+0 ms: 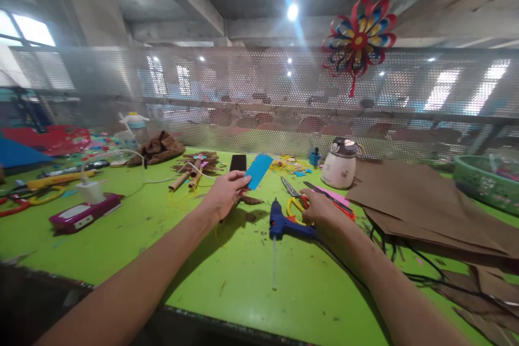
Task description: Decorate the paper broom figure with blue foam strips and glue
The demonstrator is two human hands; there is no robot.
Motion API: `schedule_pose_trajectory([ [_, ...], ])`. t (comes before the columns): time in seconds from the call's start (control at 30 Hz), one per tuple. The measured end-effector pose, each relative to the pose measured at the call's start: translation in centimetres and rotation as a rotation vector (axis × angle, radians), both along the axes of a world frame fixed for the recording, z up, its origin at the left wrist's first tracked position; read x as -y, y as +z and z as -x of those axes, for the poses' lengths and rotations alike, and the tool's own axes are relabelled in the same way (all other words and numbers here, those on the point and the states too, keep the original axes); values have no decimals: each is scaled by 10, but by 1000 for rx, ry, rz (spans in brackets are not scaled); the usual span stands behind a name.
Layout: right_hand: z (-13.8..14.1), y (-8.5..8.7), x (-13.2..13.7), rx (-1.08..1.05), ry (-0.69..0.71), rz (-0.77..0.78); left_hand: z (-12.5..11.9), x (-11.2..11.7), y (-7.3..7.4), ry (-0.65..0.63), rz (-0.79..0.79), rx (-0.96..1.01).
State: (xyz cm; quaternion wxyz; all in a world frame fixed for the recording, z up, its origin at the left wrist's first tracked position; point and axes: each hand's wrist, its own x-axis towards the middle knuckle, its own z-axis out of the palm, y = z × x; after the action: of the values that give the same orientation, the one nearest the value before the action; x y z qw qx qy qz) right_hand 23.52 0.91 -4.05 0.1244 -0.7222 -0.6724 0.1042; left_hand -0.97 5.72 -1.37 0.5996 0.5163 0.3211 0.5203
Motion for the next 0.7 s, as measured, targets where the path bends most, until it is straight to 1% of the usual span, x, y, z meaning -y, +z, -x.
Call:
schedule_pose_trajectory([
  [0.17, -8, -8, -10, -10, -75, -24, -1, 5, 0, -18, -7, 24],
  [0.27, -17, -7, -11, -26, -95, -57, 0, 8, 3, -27, 16, 46],
  [0.4, -25, 2, -9, -21, -124, -132, 0, 12, 9, -39, 56, 121],
  [0.57, -25, 16, -2, -7, -153, -265, -2, 20, 16, -4, 42, 240],
  [0.63, -18, 22, 4, -138, -124, -337, -2, 23, 20, 1, 45, 291],
  [0.7, -5, 29, 12, -423, -41, -426, -1, 25, 23, 2, 48, 322],
])
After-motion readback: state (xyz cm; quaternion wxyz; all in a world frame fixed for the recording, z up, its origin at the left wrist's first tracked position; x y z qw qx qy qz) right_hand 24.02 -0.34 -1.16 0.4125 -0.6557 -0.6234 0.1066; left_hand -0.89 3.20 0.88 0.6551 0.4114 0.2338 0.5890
